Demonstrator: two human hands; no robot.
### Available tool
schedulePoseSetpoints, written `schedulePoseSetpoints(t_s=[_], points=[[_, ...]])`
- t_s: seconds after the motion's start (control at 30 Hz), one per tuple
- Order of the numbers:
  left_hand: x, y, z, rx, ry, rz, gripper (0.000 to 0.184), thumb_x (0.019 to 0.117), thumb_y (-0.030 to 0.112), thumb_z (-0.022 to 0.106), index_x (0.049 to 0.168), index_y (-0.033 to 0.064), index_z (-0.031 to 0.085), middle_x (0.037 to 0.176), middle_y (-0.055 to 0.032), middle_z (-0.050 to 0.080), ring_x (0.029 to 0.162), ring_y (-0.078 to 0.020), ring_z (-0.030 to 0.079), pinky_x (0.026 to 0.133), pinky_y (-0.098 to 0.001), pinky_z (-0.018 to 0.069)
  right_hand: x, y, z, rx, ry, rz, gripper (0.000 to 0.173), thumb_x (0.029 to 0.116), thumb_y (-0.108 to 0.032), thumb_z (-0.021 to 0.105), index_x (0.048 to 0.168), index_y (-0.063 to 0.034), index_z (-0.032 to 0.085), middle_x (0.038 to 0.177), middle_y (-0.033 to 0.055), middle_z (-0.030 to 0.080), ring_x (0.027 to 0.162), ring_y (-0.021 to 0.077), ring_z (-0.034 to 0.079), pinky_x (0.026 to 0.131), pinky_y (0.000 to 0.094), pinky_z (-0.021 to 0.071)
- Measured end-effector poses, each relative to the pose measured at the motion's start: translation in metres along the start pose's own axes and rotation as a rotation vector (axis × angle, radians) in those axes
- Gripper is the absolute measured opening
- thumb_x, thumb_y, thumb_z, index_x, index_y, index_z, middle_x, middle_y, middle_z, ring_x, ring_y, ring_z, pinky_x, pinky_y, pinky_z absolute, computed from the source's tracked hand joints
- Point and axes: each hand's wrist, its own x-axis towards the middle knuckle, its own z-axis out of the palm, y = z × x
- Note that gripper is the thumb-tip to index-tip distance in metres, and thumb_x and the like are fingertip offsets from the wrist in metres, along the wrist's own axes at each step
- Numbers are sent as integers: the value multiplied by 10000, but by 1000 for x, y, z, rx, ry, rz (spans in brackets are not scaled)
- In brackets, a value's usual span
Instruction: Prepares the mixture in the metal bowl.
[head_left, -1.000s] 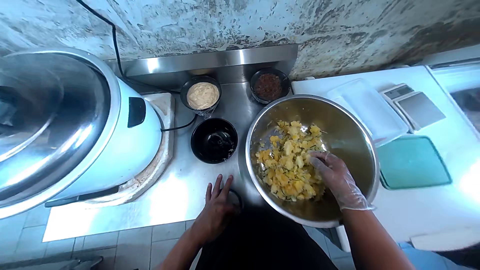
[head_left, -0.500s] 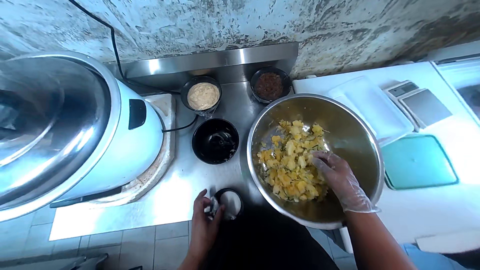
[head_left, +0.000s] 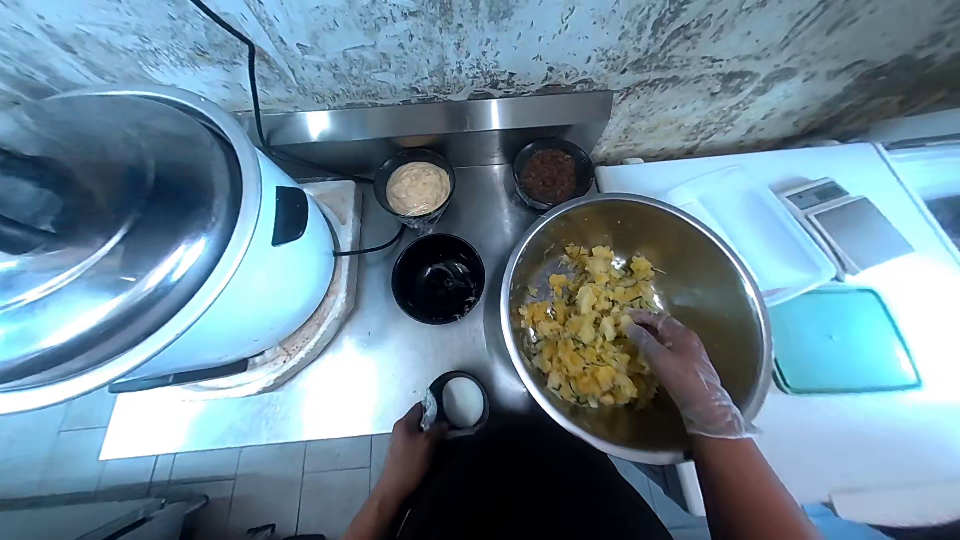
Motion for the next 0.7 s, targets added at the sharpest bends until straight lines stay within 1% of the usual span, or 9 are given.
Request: schedulePoseSetpoints(t_s=[0.13,0.23,0.33,0.4,0.47,0.5,0.57,0.63,0.7], points=[[3,6,-6,-288,50,-7,367,886,51,651,1245,-19,636,1036,-163,720,863,-248,735,746,-421,642,-1,0,0,-20,6,-10,316,1008,-314,642,1249,-124,717,1269,104,687,1196,268,636,1017,566,499],[6,21,-16,-452,56,-16,439,912,12,605,1343,-41,545,1110,-204,694,897,-288,733,740,-440,644,0,-1,0,-25,3,-8,318,1012,-315,639,1247,-116,717,1276,111,684,1203,275,633,1025,572,491],[10,28,-27,-604,33,7,536,851,67,590,1367,-43,499,1089,-214,697,900,-296,725,757,-450,627,-1,-2,-1,-30,-2,-5,325,1010,-323,635,1243,-112,717,1273,119,680,1199,280,631,1020,579,491],[9,33,-32,-711,21,3,493,887,62,560,1362,-47,483,1085,-222,696,918,-301,725,788,-460,625,-2,-4,-1,-14,22,-15,313,1003,-319,642,1224,-112,722,1253,106,687,1164,265,645,994,564,512],[7,39,-32,-790,16,-5,399,941,104,504,1319,-25,498,1075,-200,699,933,-289,723,800,-465,622,-3,-8,-6,14,71,-38,301,998,-311,642,1211,-115,727,1245,86,692,1147,243,658,981,541,536],[5,44,-32,-803,8,-3,364,986,172,454,1304,3,509,1078,-173,702,948,-277,720,810,-473,618,-2,-10,-11,39,89,-40,308,996,-308,640,1222,-119,728,1268,79,689,1170,233,653,997,530,535],[0,55,-33,-773,-21,27,410,1068,320,348,1348,71,514,1128,-120,703,998,-253,713,830,-492,614,2,-16,-22,88,112,-19,322,990,-334,648,1224,-127,725,1280,78,684,1191,231,642,1001,532,532],[-7,67,-33,-691,-49,106,453,1087,387,279,1383,126,503,1163,-49,705,1037,-191,706,845,-460,617,12,-22,-32,78,108,-8,344,975,-372,655,1232,-154,724,1305,78,666,1206,245,625,998,552,522],[-11,80,-30,-630,-52,234,429,1084,379,315,1366,117,502,1167,8,695,1066,-124,684,903,-391,600,29,-23,-34,28,88,-4,404,962,-421,677,1281,-174,705,1358,87,642,1240,277,609,1013,588,507]])
